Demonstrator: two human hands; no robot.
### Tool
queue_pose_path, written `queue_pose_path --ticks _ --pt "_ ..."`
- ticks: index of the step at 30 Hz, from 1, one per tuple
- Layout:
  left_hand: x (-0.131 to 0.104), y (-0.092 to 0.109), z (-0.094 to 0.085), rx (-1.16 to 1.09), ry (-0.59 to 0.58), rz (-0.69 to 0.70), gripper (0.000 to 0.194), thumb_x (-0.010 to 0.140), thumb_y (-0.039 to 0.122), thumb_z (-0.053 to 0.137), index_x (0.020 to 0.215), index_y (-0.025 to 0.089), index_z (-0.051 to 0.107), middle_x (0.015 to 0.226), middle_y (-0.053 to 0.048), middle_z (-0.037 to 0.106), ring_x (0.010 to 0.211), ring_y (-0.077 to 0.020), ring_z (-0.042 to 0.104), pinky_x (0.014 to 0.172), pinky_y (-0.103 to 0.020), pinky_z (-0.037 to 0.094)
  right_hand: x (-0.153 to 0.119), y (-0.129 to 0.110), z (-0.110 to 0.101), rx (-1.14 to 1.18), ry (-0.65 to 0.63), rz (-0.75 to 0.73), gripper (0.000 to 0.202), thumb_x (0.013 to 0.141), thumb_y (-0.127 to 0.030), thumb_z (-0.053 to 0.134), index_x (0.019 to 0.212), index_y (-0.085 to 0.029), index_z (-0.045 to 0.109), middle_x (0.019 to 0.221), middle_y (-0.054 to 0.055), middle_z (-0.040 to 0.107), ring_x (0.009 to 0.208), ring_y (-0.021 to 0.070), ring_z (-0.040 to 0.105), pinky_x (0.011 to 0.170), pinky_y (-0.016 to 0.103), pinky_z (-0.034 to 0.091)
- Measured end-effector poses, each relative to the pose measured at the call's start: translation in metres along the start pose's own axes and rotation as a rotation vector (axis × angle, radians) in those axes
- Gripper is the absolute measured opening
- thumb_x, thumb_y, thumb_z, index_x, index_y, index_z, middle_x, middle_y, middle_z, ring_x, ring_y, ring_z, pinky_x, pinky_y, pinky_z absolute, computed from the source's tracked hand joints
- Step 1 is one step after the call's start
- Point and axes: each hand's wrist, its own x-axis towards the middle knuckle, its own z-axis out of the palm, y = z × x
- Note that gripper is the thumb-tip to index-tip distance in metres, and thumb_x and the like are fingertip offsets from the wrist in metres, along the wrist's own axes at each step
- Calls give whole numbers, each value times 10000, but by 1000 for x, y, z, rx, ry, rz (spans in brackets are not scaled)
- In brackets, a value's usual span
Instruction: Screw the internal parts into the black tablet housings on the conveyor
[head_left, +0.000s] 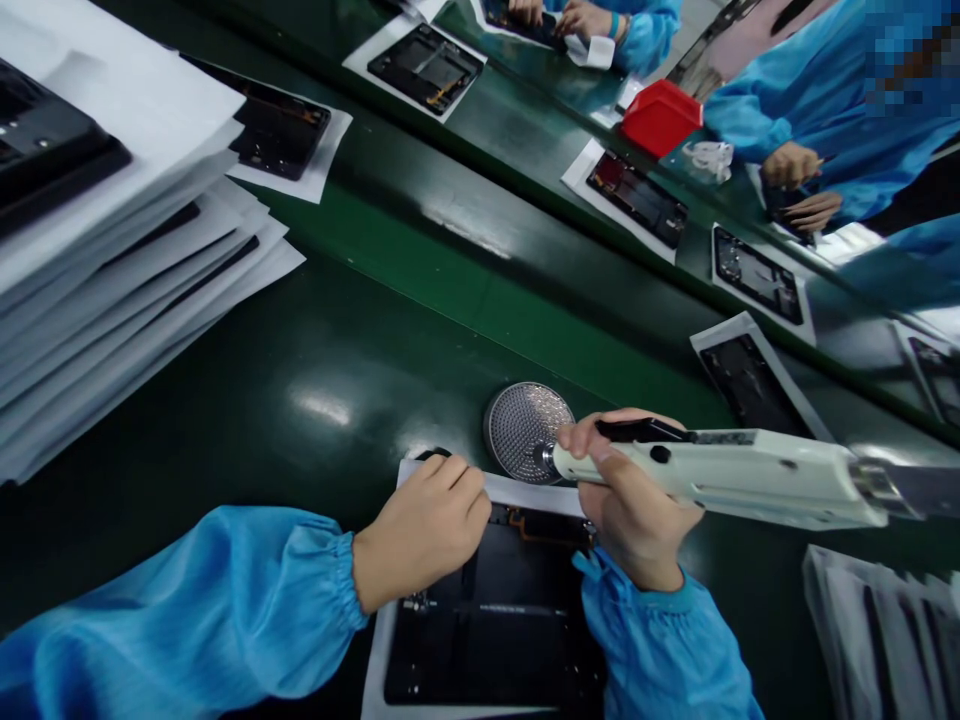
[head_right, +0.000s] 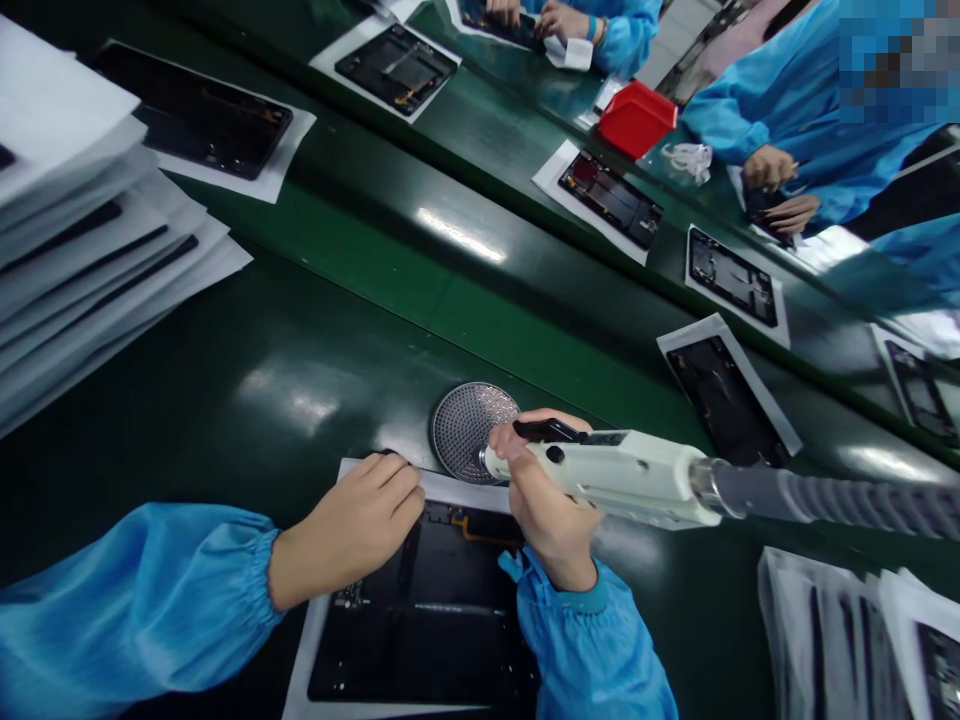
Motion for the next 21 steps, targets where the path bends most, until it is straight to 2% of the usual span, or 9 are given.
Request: queue_pose_path --ticks 10,15,18,21 --pt "2 -1 -2 -20 -29 13 221 892 37 398 772 139 554 792 -82 524 719 -212 455 621 -345 390 -1 0 3 -19 -6 -3 229 695 -85 661 897 -190 679 614 -17 613 575 155 577 645 392 519" --pt "4 0 -1 -63 -29 9 188 884 43 427 795 124 572 823 -96 540 739 -213 457 641 -346 406 -6 -22 -4 0 -24 -78 223 744 -108 663 940 -207 705 640 -3 608 604 157 574 648 375 516" --pt "10 2 3 -82 -5 43 196 936 72 438 817 117 588 820 -87 550 731 -208 470 628 -335 412 -20 -36 -9 1 -38 -87 221 761 -116 672 950 -221 715 675 -1 599 624 152 568 647 363 518" --pt "15 4 9 -83 -10 77 189 955 100 470 807 124 585 797 -72 551 725 -206 487 612 -329 410 -36 -38 -12 8 -60 -68 227 770 -110 684 966 -220 718 750 2 604 624 141 567 625 351 520"
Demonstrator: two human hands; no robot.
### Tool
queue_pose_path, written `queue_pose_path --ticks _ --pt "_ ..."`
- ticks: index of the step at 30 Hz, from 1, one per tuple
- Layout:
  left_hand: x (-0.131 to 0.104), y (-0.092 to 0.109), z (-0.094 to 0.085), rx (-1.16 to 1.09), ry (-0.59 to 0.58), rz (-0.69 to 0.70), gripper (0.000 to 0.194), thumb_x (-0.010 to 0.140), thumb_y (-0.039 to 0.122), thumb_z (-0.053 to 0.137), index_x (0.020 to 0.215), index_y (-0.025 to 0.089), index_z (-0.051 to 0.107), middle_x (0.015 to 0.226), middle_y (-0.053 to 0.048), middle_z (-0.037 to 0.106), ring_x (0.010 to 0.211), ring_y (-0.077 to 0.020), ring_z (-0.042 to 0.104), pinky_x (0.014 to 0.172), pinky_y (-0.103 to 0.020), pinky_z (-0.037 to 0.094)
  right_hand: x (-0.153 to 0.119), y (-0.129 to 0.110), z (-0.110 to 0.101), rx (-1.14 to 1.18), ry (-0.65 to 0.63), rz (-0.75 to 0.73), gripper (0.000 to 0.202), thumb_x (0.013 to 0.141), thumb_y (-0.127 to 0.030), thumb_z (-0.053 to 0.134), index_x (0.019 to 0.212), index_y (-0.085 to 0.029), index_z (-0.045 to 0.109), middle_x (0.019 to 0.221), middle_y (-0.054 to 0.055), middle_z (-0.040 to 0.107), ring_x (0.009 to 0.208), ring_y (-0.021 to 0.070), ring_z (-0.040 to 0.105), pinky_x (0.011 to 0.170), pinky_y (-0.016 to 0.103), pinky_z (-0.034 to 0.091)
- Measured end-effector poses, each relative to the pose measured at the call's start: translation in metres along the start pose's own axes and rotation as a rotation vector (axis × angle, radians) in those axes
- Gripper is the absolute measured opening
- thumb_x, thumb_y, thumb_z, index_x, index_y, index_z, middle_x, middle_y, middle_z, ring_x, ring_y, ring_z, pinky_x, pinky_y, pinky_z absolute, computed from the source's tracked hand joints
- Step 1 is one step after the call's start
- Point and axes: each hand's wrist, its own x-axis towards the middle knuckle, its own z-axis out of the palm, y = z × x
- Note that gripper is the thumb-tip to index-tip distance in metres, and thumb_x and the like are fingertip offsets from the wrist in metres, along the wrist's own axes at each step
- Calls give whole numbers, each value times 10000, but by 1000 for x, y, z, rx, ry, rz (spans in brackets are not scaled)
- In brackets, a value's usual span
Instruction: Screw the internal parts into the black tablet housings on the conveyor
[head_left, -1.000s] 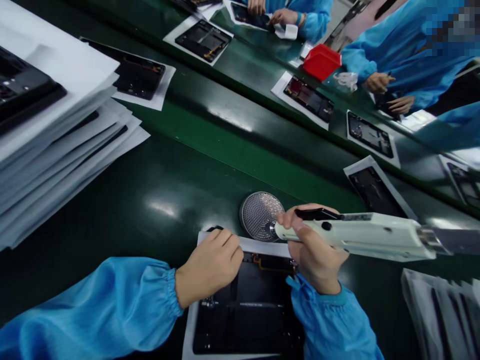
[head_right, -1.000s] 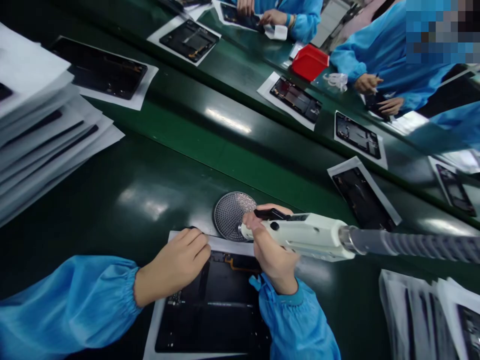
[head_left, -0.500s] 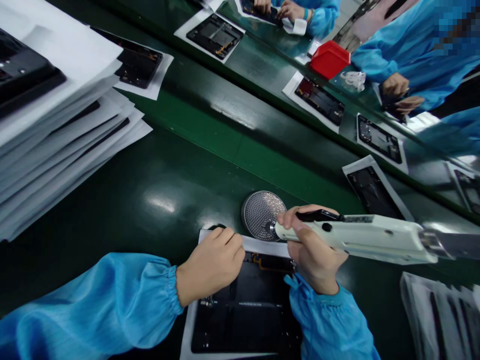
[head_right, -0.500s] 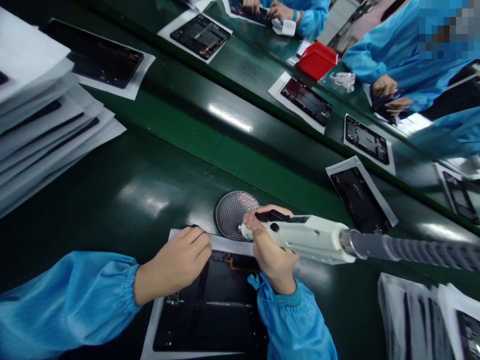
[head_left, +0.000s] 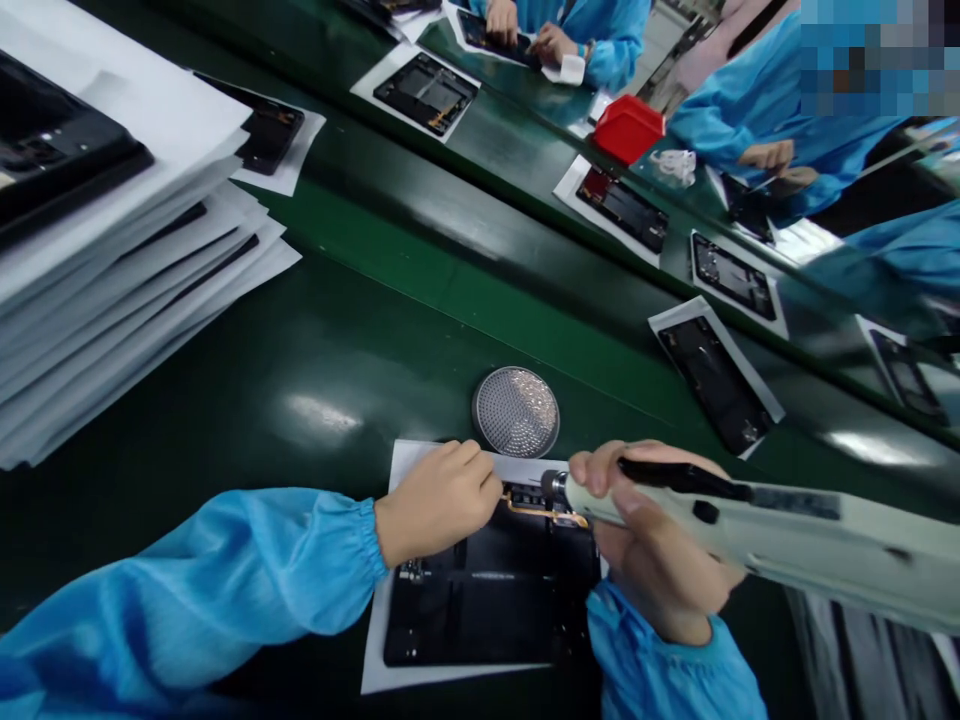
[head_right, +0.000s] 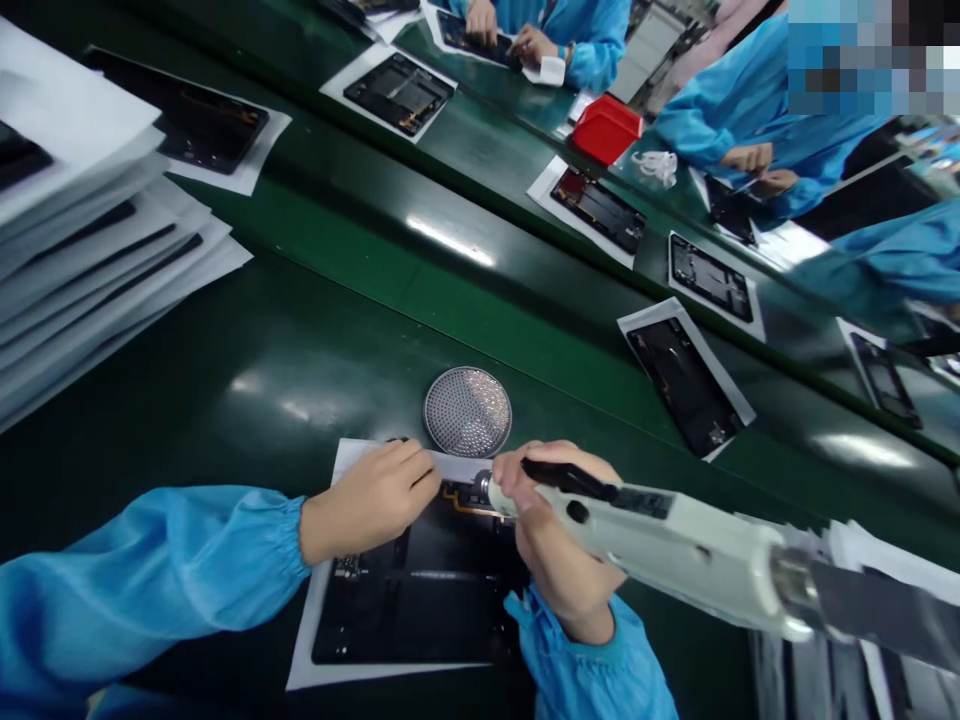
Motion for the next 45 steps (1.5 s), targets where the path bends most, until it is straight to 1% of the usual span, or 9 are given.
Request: queue_pose_path --ticks 4,7,10,17,22,27,33,39,45 --pt "5 -2 6 4 -34 2 176 957 105 493 806 127 581 783 -57 549 736 -190 496 619 -309 388 -13 8 -1 -28 -48 14 224 793 -147 693 997 -238 711 767 4 610 632 154 584 646 382 542" --pt "6 -3 7 2 -33 0 199 977 118 473 820 129 595 791 -58 547 751 -188 495 626 -304 364 -14 13 -2 -41 -72 32 221 811 -167 681 1014 -250 699 764 6 609 656 170 592 658 397 541" --pt "6 -2 6 11 -24 9 225 991 129 468 812 130 605 801 -62 556 762 -190 490 628 -310 340 -12 14 -3 -28 -93 24 231 818 -148 665 1027 -241 693 783 12 608 664 172 594 650 392 532" --pt "5 -3 8 -8 -20 123 223 984 109 492 796 109 613 811 -71 595 774 -190 495 631 -320 303 -14 17 -4 -31 -115 34 250 833 -152 655 1058 -258 684 794 17 606 674 181 590 650 405 533" --pt "4 0 5 28 23 157 253 978 97 461 800 96 641 840 -84 608 771 -210 525 614 -339 304 -14 17 -4 -58 -127 54 254 833 -143 658 1054 -268 684 791 13 610 676 179 588 688 426 548" --pt "0 6 -2 33 -66 128 270 983 101 429 852 75 664 951 -131 630 838 -236 556 641 -362 344 -13 16 -1 -57 -120 63 252 815 -125 667 1028 -259 689 770 2 613 659 167 581 664 398 548" --pt "-2 8 0 24 -95 129 283 982 100 419 872 73 678 1045 -158 641 879 -246 569 667 -370 368 -13 19 -1 -71 -126 83 238 811 -139 679 1015 -260 695 757 6 615 656 184 592 662 414 543" --pt "-1 8 0 25 -78 130 277 969 100 429 856 80 681 985 -140 632 853 -248 569 648 -370 369 -14 23 -2 -98 -137 88 223 819 -149 675 1012 -260 687 741 7 615 670 193 607 669 407 519" --pt "-6 9 5 11 -28 124 261 968 99 445 845 71 674 942 -140 636 836 -245 576 659 -376 396 -15 26 2 -109 -102 98 162 791 -128 685 899 -247 667 735 -5 589 657 189 607 620 398 488"
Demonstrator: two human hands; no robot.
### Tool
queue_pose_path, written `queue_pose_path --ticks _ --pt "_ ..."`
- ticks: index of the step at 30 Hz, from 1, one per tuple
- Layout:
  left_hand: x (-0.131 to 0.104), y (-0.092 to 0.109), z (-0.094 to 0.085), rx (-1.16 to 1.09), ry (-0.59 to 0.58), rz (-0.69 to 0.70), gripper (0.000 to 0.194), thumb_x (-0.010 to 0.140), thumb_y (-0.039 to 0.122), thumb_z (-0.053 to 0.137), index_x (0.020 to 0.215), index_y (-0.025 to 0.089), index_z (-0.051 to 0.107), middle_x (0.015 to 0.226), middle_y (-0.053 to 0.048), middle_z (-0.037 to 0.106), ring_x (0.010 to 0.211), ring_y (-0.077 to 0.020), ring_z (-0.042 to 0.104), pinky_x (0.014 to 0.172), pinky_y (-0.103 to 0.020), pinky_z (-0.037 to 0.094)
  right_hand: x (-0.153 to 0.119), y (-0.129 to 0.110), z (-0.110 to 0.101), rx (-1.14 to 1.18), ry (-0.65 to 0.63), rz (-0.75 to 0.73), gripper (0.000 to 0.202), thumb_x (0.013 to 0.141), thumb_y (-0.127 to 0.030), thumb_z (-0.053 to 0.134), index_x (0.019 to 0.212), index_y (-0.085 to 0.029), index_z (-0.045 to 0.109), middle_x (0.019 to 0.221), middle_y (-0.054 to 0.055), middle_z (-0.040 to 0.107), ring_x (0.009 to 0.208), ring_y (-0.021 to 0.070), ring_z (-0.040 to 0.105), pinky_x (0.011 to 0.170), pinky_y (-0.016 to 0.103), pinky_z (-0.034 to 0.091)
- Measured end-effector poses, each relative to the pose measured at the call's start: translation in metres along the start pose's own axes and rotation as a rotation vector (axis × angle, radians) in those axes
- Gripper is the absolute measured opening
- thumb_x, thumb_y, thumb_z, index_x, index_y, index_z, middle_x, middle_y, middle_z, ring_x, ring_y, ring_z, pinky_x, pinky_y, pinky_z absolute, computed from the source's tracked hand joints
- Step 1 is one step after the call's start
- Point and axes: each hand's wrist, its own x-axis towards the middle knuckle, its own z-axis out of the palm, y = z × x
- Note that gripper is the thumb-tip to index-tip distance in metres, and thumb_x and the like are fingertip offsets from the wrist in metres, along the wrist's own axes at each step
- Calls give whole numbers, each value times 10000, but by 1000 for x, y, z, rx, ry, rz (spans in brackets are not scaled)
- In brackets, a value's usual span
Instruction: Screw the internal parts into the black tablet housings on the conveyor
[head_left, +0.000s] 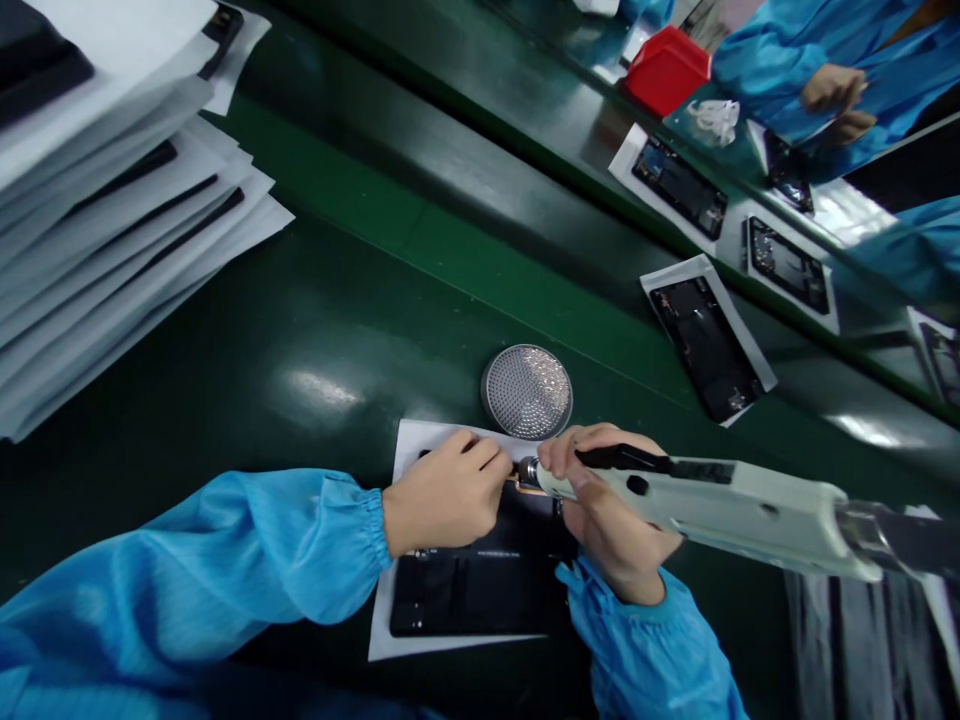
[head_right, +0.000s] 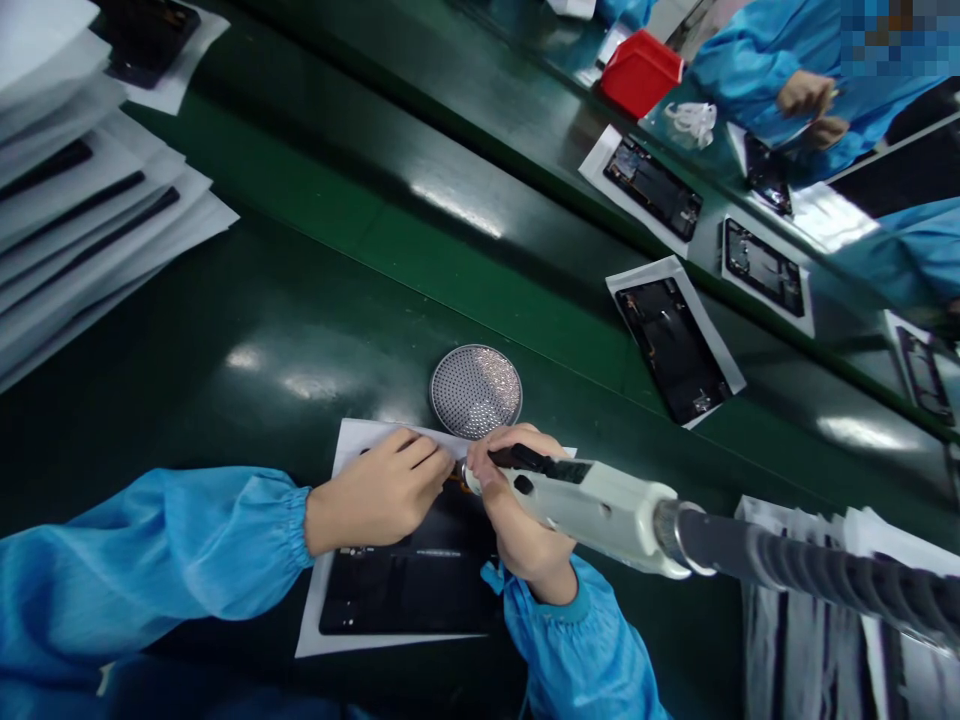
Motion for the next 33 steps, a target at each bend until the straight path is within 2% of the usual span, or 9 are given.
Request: queue_pose_path --ticks 7,10,14,18,26,33 --pt "-2 0 -1 25 118 -11 237 980 107 467 910 52 686 845 -116 645 778 -225 578 689 -384 435 -1 -3 -2 39 -23 -5 223 797 -109 675 973 -245 694 747 1 607 648 176 594 627 390 508" --pt "-1 -1 -4 12 135 -5 217 978 116 482 971 49 689 884 -119 658 803 -234 591 696 -383 444 7 -16 -3 44 38 -63 257 774 -107 688 1005 -219 705 737 6 618 620 159 579 613 375 508" --pt "-2 -1 -4 -5 92 -2 226 983 129 477 1007 51 688 956 -138 670 841 -247 600 703 -388 453 28 -22 -1 35 114 -142 209 737 -132 711 932 -206 697 664 -9 595 592 150 559 601 356 499" --pt "-1 0 -3 -34 48 -28 239 989 132 465 1009 65 693 1009 -142 673 881 -254 600 722 -397 462 42 -10 5 40 140 -116 202 737 -121 672 914 -220 682 621 -26 572 582 152 567 618 359 523" --pt "1 2 -6 -71 35 -62 281 992 133 420 984 78 695 1014 -138 659 847 -248 583 683 -390 441 39 1 8 62 132 -97 253 698 -61 651 909 -196 691 639 -24 598 569 148 574 593 341 506" --pt "0 2 -4 -83 13 -59 273 994 161 424 1037 70 678 1005 -135 640 859 -249 572 689 -395 432 37 3 6 44 129 -84 246 730 -47 642 927 -188 682 650 -19 606 591 151 581 632 358 515"
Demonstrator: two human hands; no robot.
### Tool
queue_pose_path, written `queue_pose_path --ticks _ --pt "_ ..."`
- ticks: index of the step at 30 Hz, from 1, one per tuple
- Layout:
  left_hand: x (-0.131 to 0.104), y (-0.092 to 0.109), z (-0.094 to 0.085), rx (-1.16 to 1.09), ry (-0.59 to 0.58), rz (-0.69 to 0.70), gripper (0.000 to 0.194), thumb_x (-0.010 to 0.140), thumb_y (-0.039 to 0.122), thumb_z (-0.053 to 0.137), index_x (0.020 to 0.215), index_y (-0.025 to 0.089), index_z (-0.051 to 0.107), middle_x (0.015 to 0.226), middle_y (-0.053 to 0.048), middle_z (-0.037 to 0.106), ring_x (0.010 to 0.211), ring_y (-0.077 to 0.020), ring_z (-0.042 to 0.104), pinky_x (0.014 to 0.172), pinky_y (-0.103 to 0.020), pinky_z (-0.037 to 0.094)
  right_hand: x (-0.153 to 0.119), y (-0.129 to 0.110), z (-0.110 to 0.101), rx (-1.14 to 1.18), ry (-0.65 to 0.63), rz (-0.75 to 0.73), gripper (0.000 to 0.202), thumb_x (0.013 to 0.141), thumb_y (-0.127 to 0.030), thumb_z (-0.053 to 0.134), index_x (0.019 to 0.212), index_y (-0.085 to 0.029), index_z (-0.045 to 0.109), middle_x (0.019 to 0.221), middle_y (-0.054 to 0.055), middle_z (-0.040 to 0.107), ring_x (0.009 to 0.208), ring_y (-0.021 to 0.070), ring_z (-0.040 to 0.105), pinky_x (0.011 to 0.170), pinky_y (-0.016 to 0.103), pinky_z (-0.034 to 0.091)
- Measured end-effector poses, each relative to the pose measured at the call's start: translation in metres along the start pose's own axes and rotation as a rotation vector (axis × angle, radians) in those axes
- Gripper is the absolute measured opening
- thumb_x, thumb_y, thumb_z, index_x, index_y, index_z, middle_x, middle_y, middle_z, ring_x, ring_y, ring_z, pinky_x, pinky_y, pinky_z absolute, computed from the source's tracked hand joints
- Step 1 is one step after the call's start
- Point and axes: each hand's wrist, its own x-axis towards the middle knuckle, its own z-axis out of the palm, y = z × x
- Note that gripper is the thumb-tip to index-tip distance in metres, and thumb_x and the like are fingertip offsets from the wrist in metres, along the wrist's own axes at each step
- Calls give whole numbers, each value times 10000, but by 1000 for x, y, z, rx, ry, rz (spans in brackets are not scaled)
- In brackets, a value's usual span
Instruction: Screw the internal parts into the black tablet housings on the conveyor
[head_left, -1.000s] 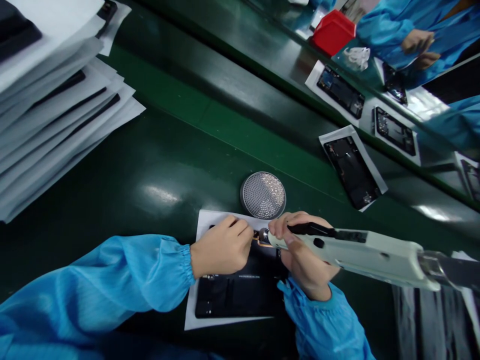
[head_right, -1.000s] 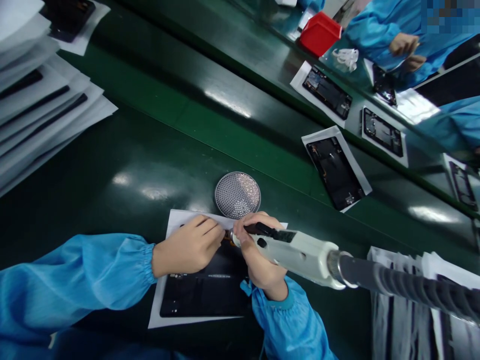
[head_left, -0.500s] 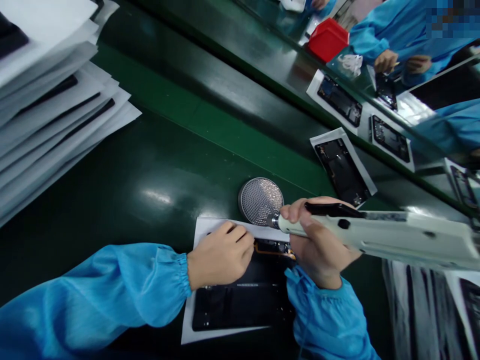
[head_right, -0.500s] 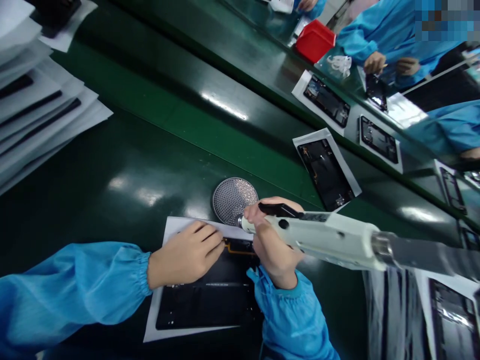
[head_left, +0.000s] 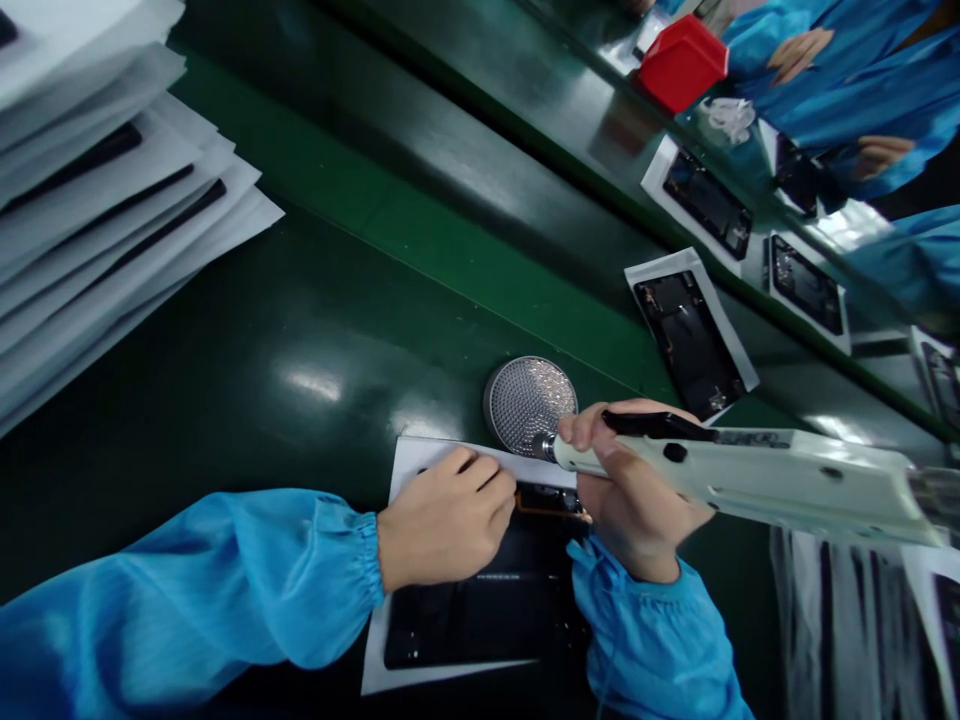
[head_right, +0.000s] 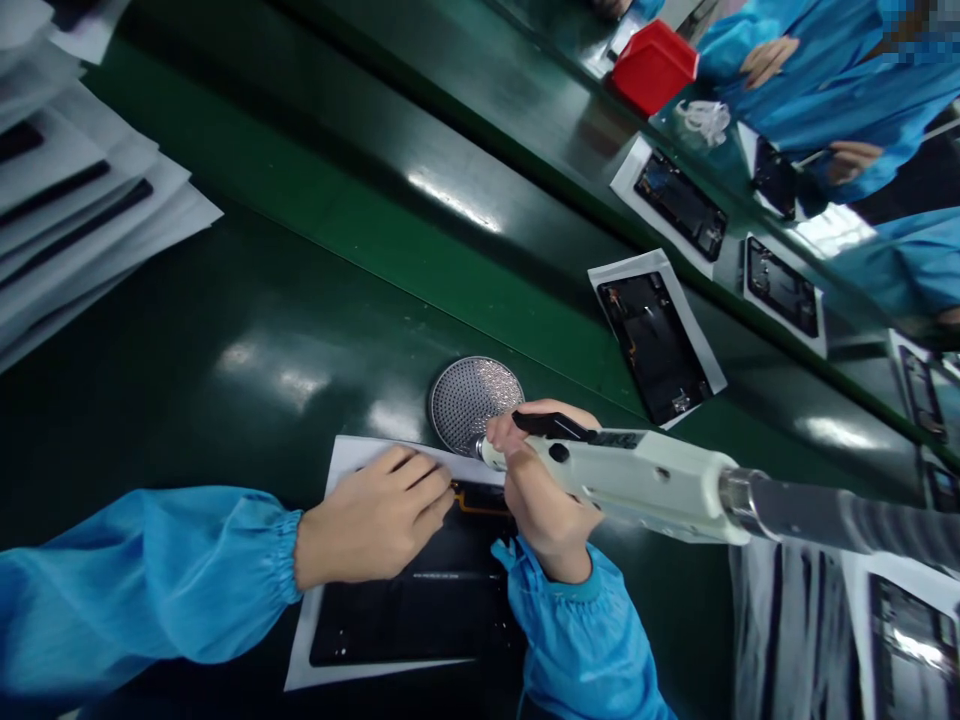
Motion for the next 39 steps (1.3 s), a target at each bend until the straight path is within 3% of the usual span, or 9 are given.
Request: queue_pose_path --ticks 9,14,18,23,39 --pt "-1 0 4 -13 48 -13 253 986 170 459 987 81 696 982 -125 650 856 -253 576 688 -400 430 1 0 -3 8 -16 19 219 735 -80 661 920 -198 672 644 -17 605 601 154 570 642 361 507" --pt "-1 -1 5 -24 94 -41 259 978 176 475 899 79 702 889 -111 646 820 -242 567 675 -389 426 -7 -23 -11 25 7 3 266 728 -107 658 974 -204 690 699 -4 598 627 151 566 637 354 499" --pt "-1 -2 5 -28 80 -37 242 966 167 484 879 83 694 890 -114 637 831 -243 561 682 -389 423 -22 -35 -6 9 -22 24 258 715 -103 652 937 -220 713 696 -11 582 589 138 552 569 329 491" --pt "-1 -3 4 -23 78 -24 215 943 168 512 835 84 678 844 -101 608 811 -245 551 668 -387 400 -33 -25 3 -4 -71 43 229 740 -136 700 942 -242 723 703 -7 600 587 154 569 571 355 508" --pt "0 -2 5 -24 81 -20 216 946 157 500 812 92 657 843 -106 601 824 -242 545 677 -376 377 -35 -12 0 -70 -126 58 240 768 -128 672 970 -254 698 710 -7 605 622 179 590 615 399 518"
